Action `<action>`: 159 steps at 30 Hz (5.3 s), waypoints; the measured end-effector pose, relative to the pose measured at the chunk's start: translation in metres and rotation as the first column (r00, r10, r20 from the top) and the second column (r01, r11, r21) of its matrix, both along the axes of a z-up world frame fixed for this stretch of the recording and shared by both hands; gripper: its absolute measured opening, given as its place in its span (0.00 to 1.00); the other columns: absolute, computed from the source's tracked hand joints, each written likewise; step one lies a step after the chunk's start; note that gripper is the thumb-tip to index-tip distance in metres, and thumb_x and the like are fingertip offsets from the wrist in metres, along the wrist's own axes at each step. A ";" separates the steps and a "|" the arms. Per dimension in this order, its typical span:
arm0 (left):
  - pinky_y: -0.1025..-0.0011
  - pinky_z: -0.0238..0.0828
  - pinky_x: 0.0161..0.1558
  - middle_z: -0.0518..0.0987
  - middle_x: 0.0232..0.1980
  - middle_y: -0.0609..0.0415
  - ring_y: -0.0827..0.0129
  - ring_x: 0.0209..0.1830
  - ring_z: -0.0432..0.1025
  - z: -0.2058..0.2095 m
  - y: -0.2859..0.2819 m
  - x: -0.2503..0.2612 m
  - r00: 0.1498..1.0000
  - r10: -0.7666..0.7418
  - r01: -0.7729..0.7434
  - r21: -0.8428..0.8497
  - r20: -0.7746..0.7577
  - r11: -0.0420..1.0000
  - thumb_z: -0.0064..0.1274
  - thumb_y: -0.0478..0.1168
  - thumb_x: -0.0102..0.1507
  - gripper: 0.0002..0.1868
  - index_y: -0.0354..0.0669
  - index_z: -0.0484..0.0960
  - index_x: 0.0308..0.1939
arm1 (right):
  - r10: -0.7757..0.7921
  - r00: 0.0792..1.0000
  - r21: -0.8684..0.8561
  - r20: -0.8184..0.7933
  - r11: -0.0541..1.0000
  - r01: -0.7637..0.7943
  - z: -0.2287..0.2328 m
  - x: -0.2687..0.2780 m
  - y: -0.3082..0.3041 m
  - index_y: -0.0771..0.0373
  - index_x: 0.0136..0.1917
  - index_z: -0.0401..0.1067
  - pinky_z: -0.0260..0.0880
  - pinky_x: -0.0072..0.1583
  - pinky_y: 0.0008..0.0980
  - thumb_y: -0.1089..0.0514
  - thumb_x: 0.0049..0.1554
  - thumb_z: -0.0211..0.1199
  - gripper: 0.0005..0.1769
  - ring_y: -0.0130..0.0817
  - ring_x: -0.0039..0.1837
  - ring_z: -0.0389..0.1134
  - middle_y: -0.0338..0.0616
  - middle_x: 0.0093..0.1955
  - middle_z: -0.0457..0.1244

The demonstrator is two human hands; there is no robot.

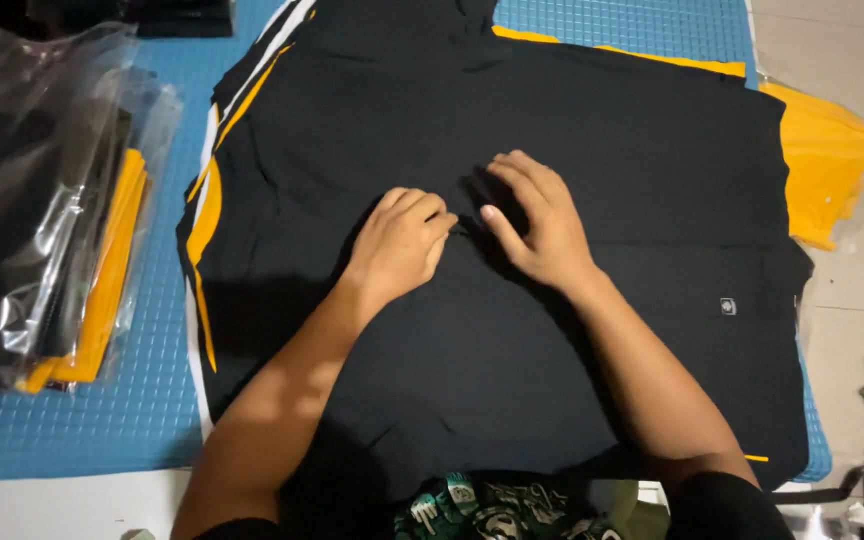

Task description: The person folds black t-shirts with yellow accents on a blue mat, then places each folded shirt into a clear plastic bag. The process is repeated for multiple shirts, with each shirt being smoothed, folded, and bagged sequentially.

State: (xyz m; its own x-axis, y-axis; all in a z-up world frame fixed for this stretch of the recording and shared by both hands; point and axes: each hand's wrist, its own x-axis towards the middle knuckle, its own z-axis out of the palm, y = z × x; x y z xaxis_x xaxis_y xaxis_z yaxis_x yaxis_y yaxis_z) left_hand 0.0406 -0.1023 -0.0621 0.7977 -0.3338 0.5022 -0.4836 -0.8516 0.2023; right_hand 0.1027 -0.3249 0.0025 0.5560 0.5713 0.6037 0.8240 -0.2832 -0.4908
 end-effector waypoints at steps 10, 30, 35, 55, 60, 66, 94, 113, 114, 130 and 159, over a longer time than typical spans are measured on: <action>0.60 0.69 0.55 0.81 0.44 0.55 0.58 0.53 0.74 0.042 0.008 -0.016 0.954 -0.054 -0.033 -0.282 -0.294 0.959 0.59 0.39 0.59 0.07 0.44 0.87 0.40 | -0.481 0.877 -0.621 0.012 0.684 0.383 -0.052 0.059 -0.163 0.53 0.85 0.53 0.34 0.74 0.77 0.44 0.73 0.44 0.31 0.61 0.85 0.31 0.52 0.88 0.37; 0.25 0.12 0.68 0.42 0.86 0.45 0.42 0.83 0.27 0.027 0.094 -0.002 0.499 0.812 -0.766 0.285 -0.303 0.577 0.25 0.61 0.72 0.42 0.37 0.51 0.82 | -0.897 0.385 -0.790 -0.215 0.392 0.472 0.004 0.059 -0.189 0.52 0.86 0.36 0.26 0.76 0.72 0.31 0.64 0.30 0.44 0.55 0.86 0.26 0.51 0.88 0.29; 0.24 0.17 0.68 0.43 0.85 0.44 0.44 0.80 0.23 0.044 0.097 -0.016 0.653 0.698 -0.692 0.144 -0.294 0.708 0.32 0.53 0.74 0.35 0.35 0.58 0.81 | -0.898 0.436 -0.704 -0.067 0.352 0.617 -0.034 0.068 -0.213 0.66 0.84 0.42 0.24 0.71 0.79 0.35 0.67 0.31 0.43 0.65 0.83 0.31 0.67 0.85 0.39; 0.60 0.63 0.69 0.82 0.56 0.50 0.58 0.68 0.70 0.034 0.113 -0.022 0.912 0.304 -0.372 -0.247 -0.275 0.895 0.62 0.42 0.68 0.12 0.46 0.87 0.54 | 0.439 0.880 -0.201 0.180 0.892 -0.404 -0.017 -0.100 0.072 0.61 0.64 0.74 0.62 0.60 0.49 0.47 0.66 0.53 0.21 0.52 0.63 0.66 0.52 0.59 0.64; 0.54 0.55 0.74 0.78 0.64 0.40 0.50 0.74 0.62 0.056 0.104 -0.030 0.891 0.330 -0.414 -0.258 -0.314 0.873 0.61 0.43 0.67 0.18 0.37 0.84 0.57 | 0.443 0.892 -0.315 0.094 0.863 -0.396 -0.018 -0.090 0.090 0.63 0.59 0.75 0.62 0.55 0.44 0.50 0.61 0.56 0.19 0.50 0.60 0.65 0.51 0.58 0.64; 0.51 0.50 0.75 0.73 0.69 0.35 0.47 0.77 0.57 0.062 0.097 -0.032 0.861 0.370 -0.457 -0.212 -0.348 0.864 0.53 0.44 0.72 0.21 0.31 0.80 0.62 | 0.485 0.870 -0.494 -0.085 0.738 -0.459 0.004 -0.066 0.057 0.65 0.61 0.75 0.61 0.62 0.49 0.63 0.42 0.70 0.30 0.53 0.64 0.64 0.55 0.62 0.65; 0.63 0.68 0.67 0.79 0.56 0.43 0.58 0.64 0.71 0.088 0.102 -0.048 0.742 -0.300 -0.380 -0.745 -0.599 0.548 0.51 0.55 0.61 0.35 0.40 0.76 0.67 | 0.246 0.721 0.112 -0.648 0.967 -0.229 -0.006 0.040 0.111 0.60 0.46 0.79 0.63 0.43 0.26 0.61 0.65 0.62 0.07 0.24 0.37 0.62 0.38 0.30 0.65; 0.58 0.80 0.36 0.86 0.31 0.51 0.59 0.34 0.82 0.071 0.075 -0.022 0.673 0.474 -0.739 -0.547 -0.567 0.394 0.45 0.63 0.70 0.25 0.48 0.81 0.50 | -0.228 0.766 -0.153 -0.601 0.974 0.170 -0.020 0.039 0.110 0.60 0.69 0.68 0.73 0.49 0.47 0.43 0.62 0.67 0.28 0.50 0.49 0.74 0.54 0.44 0.70; 0.58 0.80 0.36 0.86 0.31 0.51 0.59 0.34 0.82 0.063 0.078 -0.022 0.676 0.472 -0.736 -0.547 -0.566 0.399 0.45 0.63 0.70 0.25 0.48 0.81 0.50 | -0.231 0.765 -0.151 -0.601 0.973 0.175 -0.006 0.030 0.108 0.60 0.69 0.68 0.73 0.49 0.47 0.43 0.62 0.67 0.28 0.50 0.49 0.74 0.54 0.44 0.70; 0.54 0.80 0.44 0.84 0.43 0.52 0.54 0.44 0.81 0.079 0.074 -0.043 0.655 0.637 -0.738 -0.162 -0.406 0.655 0.59 0.39 0.58 0.19 0.51 0.84 0.54 | -0.142 0.847 -0.317 -0.512 0.948 -0.033 -0.001 -0.004 0.073 0.57 0.74 0.64 0.71 0.39 0.40 0.56 0.55 0.68 0.35 0.44 0.36 0.73 0.45 0.34 0.69; 0.32 0.24 0.73 0.64 0.79 0.27 0.23 0.80 0.37 0.042 0.054 -0.026 0.781 0.604 -0.578 0.184 -0.160 0.795 0.44 0.67 0.68 0.42 0.41 0.75 0.76 | -0.350 0.935 -0.676 -0.055 0.702 0.223 -0.020 0.029 -0.041 0.50 0.85 0.50 0.26 0.76 0.73 0.28 0.66 0.41 0.42 0.63 0.86 0.32 0.62 0.86 0.40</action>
State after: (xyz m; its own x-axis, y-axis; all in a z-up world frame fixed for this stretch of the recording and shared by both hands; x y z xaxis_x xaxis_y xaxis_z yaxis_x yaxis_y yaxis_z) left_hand 0.0148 -0.0488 -0.0198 0.9354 0.1908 0.2978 0.1625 -0.9797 0.1172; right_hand 0.1321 -0.3663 -0.0178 0.8137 0.5807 0.0268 0.5721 -0.7917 -0.2143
